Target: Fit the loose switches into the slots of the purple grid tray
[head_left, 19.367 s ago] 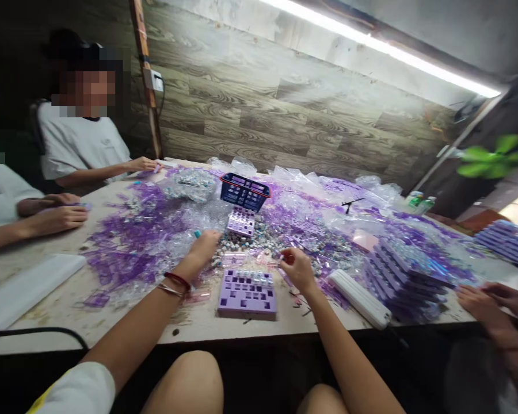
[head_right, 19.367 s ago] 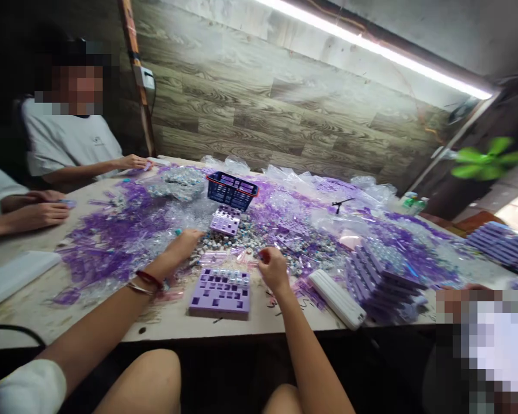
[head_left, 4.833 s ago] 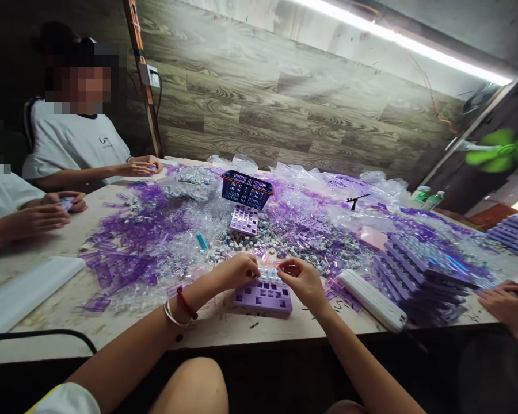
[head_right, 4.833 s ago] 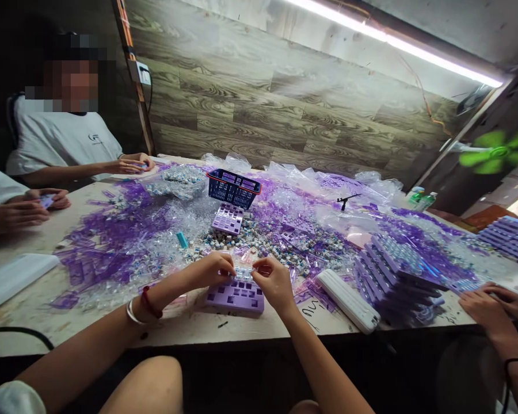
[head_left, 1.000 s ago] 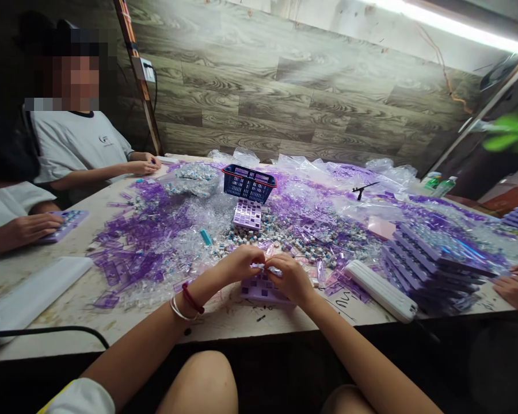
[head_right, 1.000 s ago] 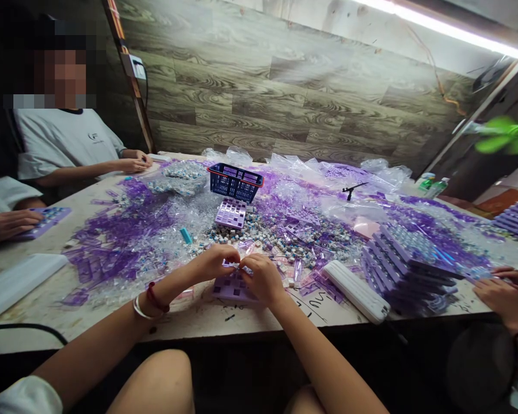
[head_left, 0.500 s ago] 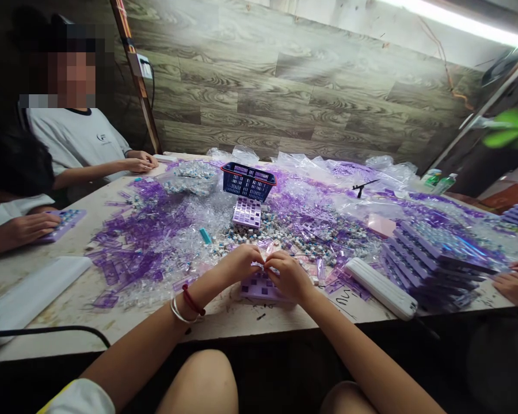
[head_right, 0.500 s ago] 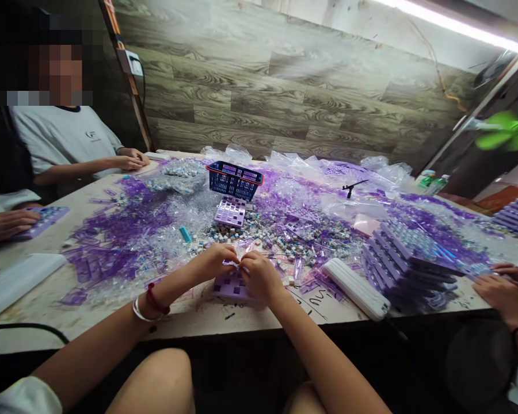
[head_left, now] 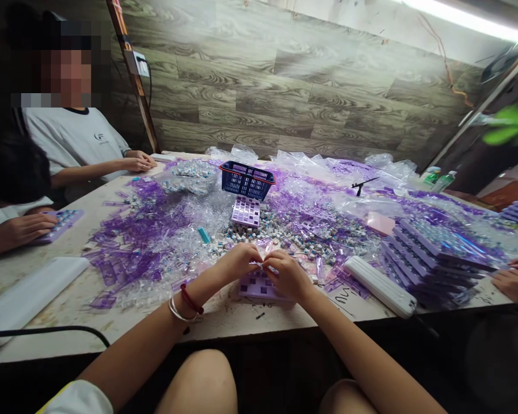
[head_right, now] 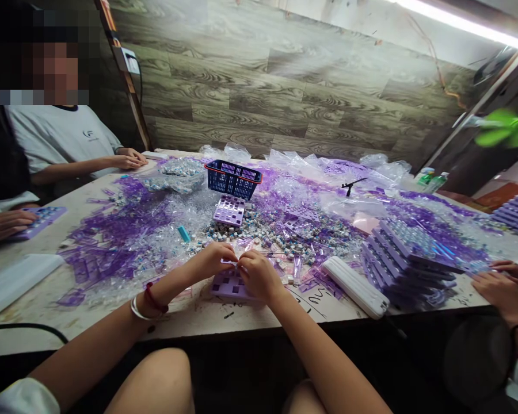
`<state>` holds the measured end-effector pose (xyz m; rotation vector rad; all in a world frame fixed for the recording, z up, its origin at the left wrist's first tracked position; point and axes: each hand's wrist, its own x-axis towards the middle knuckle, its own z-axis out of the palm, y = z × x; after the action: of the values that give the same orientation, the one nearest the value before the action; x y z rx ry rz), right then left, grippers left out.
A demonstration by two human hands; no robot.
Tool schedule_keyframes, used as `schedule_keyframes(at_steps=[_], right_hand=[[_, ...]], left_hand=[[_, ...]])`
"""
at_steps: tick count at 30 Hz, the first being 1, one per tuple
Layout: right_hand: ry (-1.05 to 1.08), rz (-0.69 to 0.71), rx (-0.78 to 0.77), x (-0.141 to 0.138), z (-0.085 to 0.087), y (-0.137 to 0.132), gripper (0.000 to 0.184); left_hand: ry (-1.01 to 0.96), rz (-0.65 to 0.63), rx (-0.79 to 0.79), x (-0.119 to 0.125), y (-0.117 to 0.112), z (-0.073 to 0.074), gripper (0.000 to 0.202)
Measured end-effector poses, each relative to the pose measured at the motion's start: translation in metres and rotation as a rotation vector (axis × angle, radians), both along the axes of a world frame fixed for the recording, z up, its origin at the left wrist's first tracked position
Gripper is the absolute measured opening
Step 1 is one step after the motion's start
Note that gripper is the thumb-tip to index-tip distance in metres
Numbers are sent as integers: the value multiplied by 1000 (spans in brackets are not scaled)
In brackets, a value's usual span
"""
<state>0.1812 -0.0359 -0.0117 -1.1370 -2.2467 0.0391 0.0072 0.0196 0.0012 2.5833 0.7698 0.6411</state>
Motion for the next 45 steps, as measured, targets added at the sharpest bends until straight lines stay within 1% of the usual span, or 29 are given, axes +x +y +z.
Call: schedule_keyframes(at_steps=[5,10,13,16,19,24,28,30,34,37,40,43,44,45], right_hand=[[-20,8,14,0,0,1,15],[-35,46,35,1,-1,3,15],[-7,31,-7,0,-1,6,13],[-12,3,-70,-2,1,8,15],[-76,-27,-120,-6,4,8,18],[-190,-64,-184,-11,13,8,16],[-239,-67,-254,-14,21,10,14],[-267,-67,-287,-17,25,12,15],[-331,-82,-345,-22,30,14,17],[-308,-108,-332,-22,30,12,17],[-204,-87,-279,-14,22,7,19],[-88,-25,-200,-1,10,2,16],[-67,-43,-164,4,6,0,19],[-57,-88,-134,9,2,-1,30]], left_hand=[[7,-7,-3,0,1,-2,19],[-6,22,-22,3,1,-6,18],[13,68,-112,5,1,-6,15],[14,75,-215,6,2,-6,15],[-3,64,-294,7,3,-5,17],[12,133,-404,5,9,-5,11],[5,137,-525,3,15,-7,13],[2,148,-543,2,16,-9,14],[22,147,-533,0,17,-15,16],[26,152,-471,0,15,-17,15],[1,140,-325,-2,11,-14,13],[-68,77,-133,-4,10,-10,7],[-86,48,-86,-5,11,-10,6],[-94,20,-62,-5,12,-10,6]])
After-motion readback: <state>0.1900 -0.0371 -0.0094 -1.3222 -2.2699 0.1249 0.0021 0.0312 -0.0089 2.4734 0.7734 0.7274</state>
